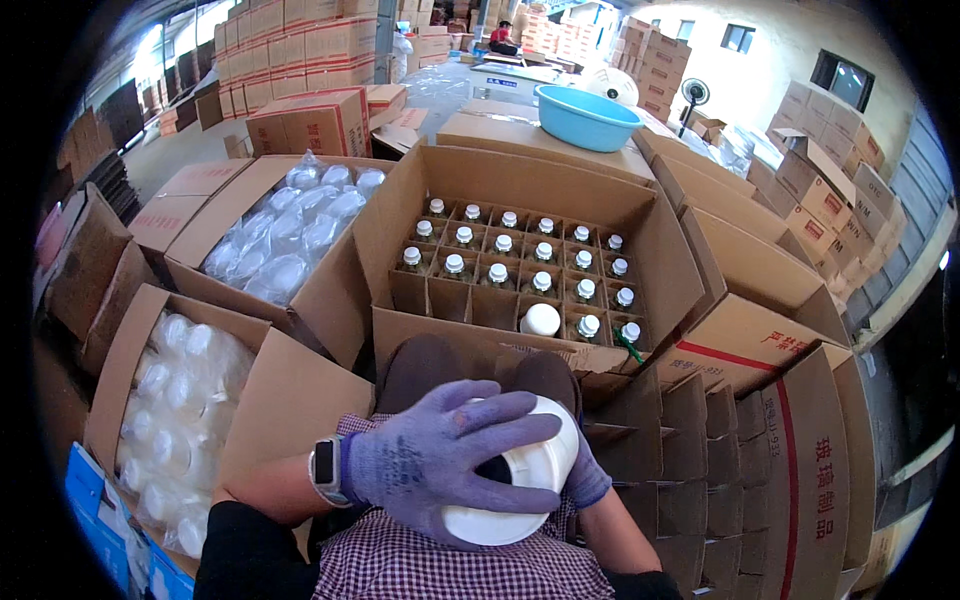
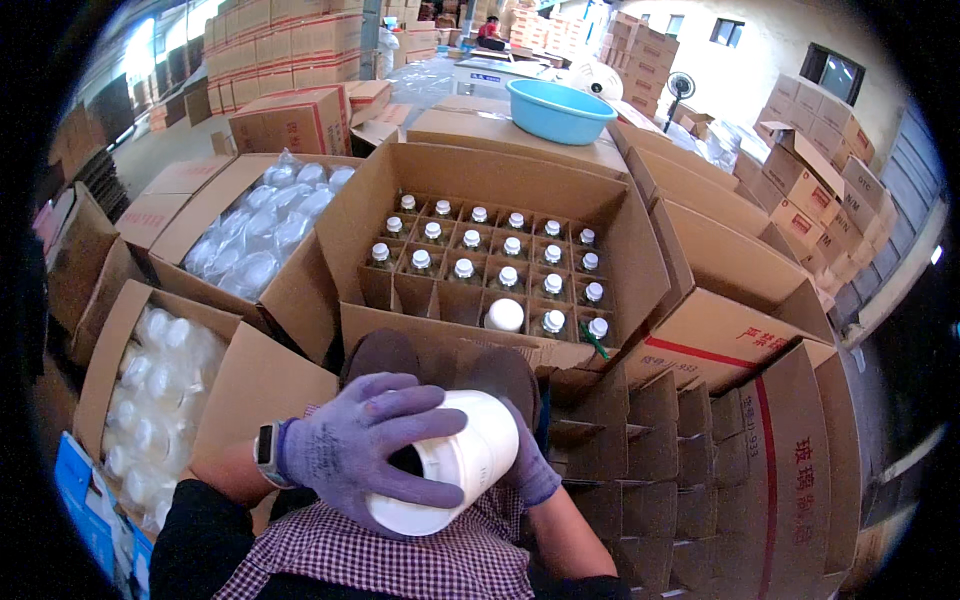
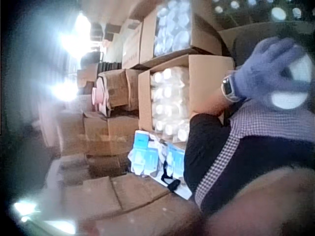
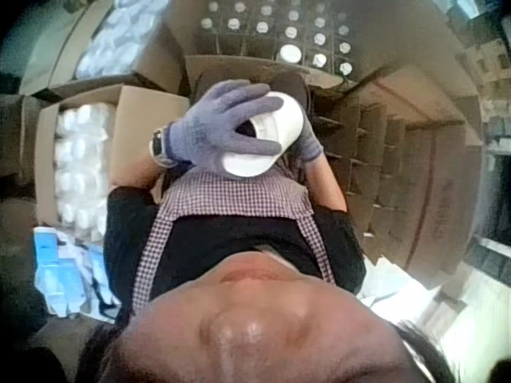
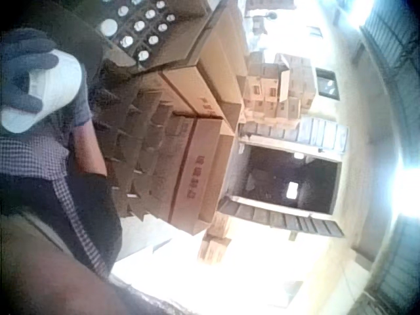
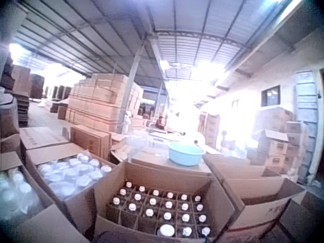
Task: The person sits on the floor in a warehouse and repeatedly packs white thermos flasks into a cardboard box. They pick up a flask, insert a white circular seal into the opening, place the flask into a plastic bag, and then set the bagged flask into a compartment in the box.
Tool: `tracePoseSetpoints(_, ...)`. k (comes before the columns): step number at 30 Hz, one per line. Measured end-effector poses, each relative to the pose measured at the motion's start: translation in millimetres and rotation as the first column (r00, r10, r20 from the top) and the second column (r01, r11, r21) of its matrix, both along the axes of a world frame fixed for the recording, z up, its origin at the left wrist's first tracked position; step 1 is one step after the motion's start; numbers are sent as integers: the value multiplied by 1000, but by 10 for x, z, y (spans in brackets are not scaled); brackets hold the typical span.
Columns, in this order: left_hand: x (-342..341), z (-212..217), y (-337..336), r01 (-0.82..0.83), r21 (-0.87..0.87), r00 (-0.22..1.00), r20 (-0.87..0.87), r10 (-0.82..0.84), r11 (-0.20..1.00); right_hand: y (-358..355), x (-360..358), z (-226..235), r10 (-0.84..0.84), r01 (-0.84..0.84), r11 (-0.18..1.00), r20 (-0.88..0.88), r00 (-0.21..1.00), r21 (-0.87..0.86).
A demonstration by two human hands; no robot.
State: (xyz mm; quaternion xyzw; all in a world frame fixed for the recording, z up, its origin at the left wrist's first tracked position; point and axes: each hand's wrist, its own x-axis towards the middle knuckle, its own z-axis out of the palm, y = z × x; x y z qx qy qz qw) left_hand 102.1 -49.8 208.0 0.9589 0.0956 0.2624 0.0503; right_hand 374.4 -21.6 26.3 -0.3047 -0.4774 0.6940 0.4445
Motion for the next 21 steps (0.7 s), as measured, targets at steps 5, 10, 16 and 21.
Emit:
tracePoseSetpoints(5, -262, -425, 76, -35, -752, 690, 458, 561, 658, -133, -190, 448, -519, 457, 701, -47, 853, 548)
tracePoseSetpoints(10, -273, -647, 18, -47, -788, 683, 423, 595, 614, -139, 13, 586, -562, 345, 634, 106, 820, 692)
tracePoseSetpoints(16, -482, -844, 162, -366, -185, 851, 331, 408, 912, 51, -61, 118, -267, 231, 959, 239, 934, 166)
tracePoseSetpoints(21, -377, -791, 47, 435, -901, 617, 297, 728, -1, -190, -113, 755, -613, 109, 265, 80, 786, 958)
